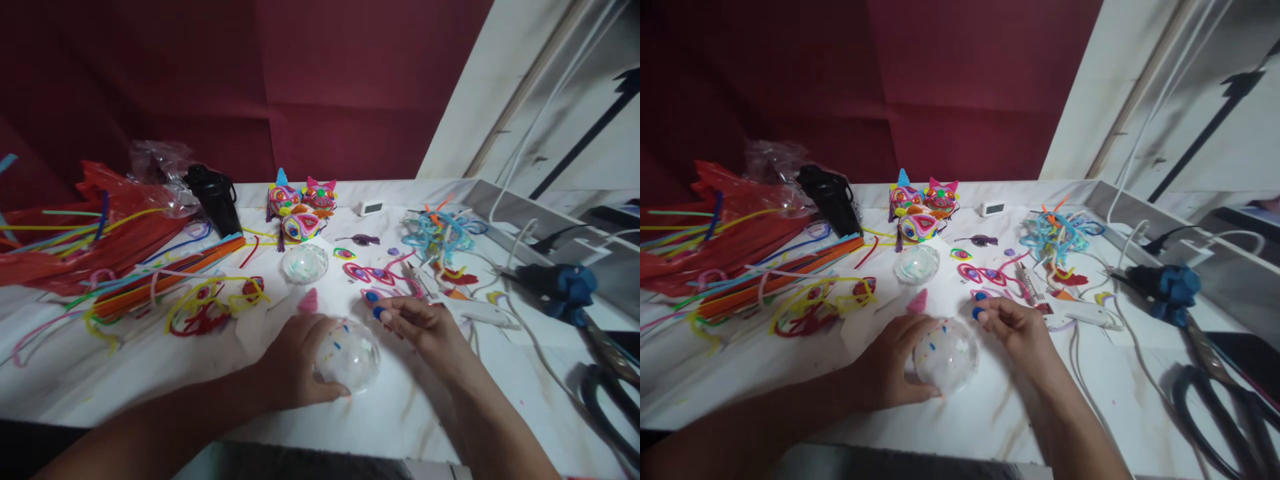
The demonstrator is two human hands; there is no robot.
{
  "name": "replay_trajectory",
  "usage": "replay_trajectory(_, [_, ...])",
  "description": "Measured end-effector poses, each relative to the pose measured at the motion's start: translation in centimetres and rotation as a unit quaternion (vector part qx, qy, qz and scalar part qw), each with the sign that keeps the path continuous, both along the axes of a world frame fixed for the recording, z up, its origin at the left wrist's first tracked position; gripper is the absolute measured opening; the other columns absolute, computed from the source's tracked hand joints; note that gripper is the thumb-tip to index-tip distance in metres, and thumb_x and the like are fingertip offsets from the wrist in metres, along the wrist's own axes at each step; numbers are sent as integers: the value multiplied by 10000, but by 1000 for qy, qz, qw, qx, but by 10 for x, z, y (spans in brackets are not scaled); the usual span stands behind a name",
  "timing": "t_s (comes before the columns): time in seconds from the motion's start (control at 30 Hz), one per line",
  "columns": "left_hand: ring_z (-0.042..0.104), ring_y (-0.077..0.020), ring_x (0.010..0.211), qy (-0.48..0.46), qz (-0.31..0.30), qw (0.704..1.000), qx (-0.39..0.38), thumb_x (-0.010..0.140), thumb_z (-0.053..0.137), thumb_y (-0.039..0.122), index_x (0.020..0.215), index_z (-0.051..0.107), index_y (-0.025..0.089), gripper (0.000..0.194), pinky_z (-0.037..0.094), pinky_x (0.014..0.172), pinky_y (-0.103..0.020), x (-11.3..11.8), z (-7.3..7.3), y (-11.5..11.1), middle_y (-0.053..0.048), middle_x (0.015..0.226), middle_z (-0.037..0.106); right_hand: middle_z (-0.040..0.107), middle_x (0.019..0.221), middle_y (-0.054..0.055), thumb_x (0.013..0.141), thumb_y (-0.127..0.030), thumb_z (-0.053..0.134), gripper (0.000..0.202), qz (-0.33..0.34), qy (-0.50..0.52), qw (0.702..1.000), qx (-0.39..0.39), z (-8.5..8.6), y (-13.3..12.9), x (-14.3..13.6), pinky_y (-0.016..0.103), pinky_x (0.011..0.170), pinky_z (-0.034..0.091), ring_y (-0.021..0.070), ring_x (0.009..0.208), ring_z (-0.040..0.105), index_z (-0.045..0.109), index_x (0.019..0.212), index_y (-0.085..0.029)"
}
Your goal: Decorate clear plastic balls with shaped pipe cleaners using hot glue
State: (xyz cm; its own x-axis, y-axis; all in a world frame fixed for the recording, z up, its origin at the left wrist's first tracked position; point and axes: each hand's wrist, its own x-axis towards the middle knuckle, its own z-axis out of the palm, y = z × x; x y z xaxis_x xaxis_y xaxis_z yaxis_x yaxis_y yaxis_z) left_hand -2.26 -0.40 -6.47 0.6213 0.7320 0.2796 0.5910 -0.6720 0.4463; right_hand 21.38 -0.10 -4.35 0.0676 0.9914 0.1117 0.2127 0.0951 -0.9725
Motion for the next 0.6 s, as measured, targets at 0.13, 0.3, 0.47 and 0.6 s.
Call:
replay_trajectory(0.13, [546,-328,1127,6,-8,1000,-9,576,782,460,1295,436,183,844,456,983,-466,2,6,0,-132,1245,575,607,612,-7,644,-494,728,346,30,14,999,-40,-2,-1,-4,232,487,396,111,545,504,683,778,-178])
replay_trajectory(0.3, [548,-329,1117,0,-6,1000,-10,556,793,489,1286,432,184,870,447,978,-476,2,0,1,-138,1232,580,629,637,17,668,-454,738,338,52,28,997,-48,-8,-1,-1,243,513,386,119,562,505,687,823,-158])
replay_trajectory(0.47, [545,-320,1118,1,-7,1000,-10,566,794,486,1271,437,165,853,436,984,-462,3,-1,1,-151,1230,579,629,628,7,678,-410,747,311,91,68,992,-62,-1,-7,-8,233,517,382,104,543,502,692,855,-159])
replay_trajectory(0.6, [557,-324,1107,0,-5,1000,-12,560,799,481,1249,450,167,833,441,979,-469,4,1,1,-150,1208,592,650,661,10,681,-413,735,274,115,63,989,-62,7,-14,-18,244,537,427,121,574,543,693,827,-185])
